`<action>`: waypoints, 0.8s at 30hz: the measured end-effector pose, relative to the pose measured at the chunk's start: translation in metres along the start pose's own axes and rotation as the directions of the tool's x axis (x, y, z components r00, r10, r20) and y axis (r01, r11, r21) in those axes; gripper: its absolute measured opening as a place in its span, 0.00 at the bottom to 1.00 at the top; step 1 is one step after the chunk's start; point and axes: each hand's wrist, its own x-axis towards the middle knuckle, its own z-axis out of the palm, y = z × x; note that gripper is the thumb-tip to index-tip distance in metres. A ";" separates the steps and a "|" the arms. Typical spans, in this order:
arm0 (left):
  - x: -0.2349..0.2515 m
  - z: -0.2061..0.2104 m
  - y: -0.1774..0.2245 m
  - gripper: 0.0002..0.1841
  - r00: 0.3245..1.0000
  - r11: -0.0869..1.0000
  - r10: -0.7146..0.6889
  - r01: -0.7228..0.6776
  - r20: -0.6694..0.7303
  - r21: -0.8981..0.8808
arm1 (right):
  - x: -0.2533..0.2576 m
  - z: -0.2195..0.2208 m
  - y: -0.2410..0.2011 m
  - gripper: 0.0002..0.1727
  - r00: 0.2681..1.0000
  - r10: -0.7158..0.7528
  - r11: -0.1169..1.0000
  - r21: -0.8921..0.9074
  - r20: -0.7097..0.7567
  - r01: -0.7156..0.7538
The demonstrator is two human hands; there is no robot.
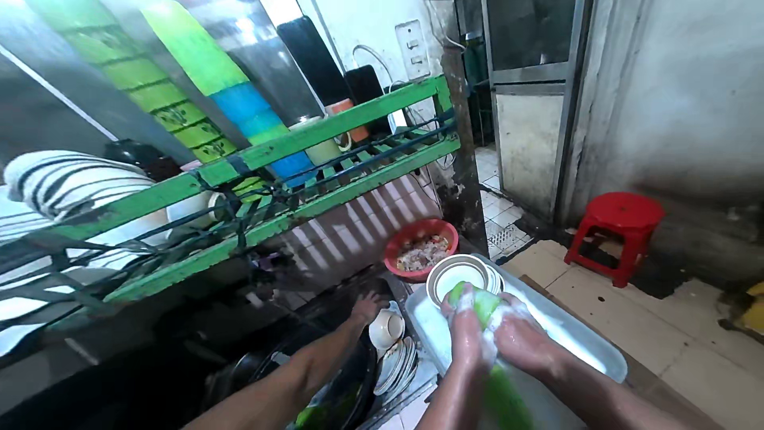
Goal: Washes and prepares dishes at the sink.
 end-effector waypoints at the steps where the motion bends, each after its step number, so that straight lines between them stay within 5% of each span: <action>1: -0.002 0.002 0.000 0.25 1.000 0.999 -0.013 0.012 -0.021 -0.051 | 0.002 -0.002 -0.002 0.20 0.998 0.060 0.983 0.177 -0.010 -0.057; 3: -0.002 -0.001 -0.005 0.26 1.000 0.996 -0.016 0.016 -0.002 -0.086 | 0.000 -0.012 -0.016 0.14 0.968 0.251 0.773 0.598 0.018 -0.212; 4: 0.000 -0.006 -0.007 0.27 1.000 0.998 -0.015 0.016 0.019 -0.064 | 0.001 -0.015 -0.021 0.13 0.958 0.282 0.717 0.652 0.049 -0.245; 6: 0.006 -0.016 -0.008 0.28 0.998 1.000 -0.008 0.007 0.066 0.019 | 0.004 -0.021 -0.028 0.16 0.973 0.195 0.861 0.454 0.124 -0.230; 8: 0.008 -0.021 0.001 0.26 0.998 0.999 -0.041 0.041 0.057 0.005 | 0.002 -0.017 -0.025 0.14 0.990 -0.038 0.996 0.089 0.135 0.026; 10: 0.013 -0.026 0.013 0.22 0.999 0.993 -0.045 0.047 0.021 -0.105 | -0.003 -0.013 -0.015 0.15 0.959 -0.255 0.951 -0.151 0.121 0.271; 12: 0.021 -0.040 0.027 0.24 1.000 0.996 0.005 -0.005 -0.009 -0.091 | -0.009 -0.012 -0.002 0.23 0.960 -0.260 0.948 -0.162 0.100 0.274; 14: 0.028 -0.059 0.033 0.31 0.995 0.985 0.100 -0.102 0.024 0.138 | -0.018 -0.018 0.008 0.25 1.000 -0.021 0.993 0.114 -0.013 0.022; 16: 0.017 -0.062 0.033 0.36 0.976 0.868 0.149 -0.206 0.159 0.452 | -0.023 -0.019 0.008 0.24 0.958 0.171 0.919 0.387 -0.231 -0.071; 19: -0.019 -0.040 0.020 0.32 0.893 0.483 0.077 -0.422 0.443 0.767 | -0.016 -0.004 0.004 0.29 0.895 -0.044 0.966 0.211 -0.444 0.152; 21: -0.033 -0.023 0.022 0.32 0.850 0.243 0.022 -0.515 0.526 0.822 | -0.007 -0.013 -0.004 0.24 0.899 0.050 0.975 0.218 -0.435 0.051; 24: -0.028 -0.024 0.026 0.34 0.812 0.074 0.062 -0.584 0.581 0.808 | 0.004 -0.013 -0.009 0.25 0.890 0.269 0.928 0.347 -0.369 -0.137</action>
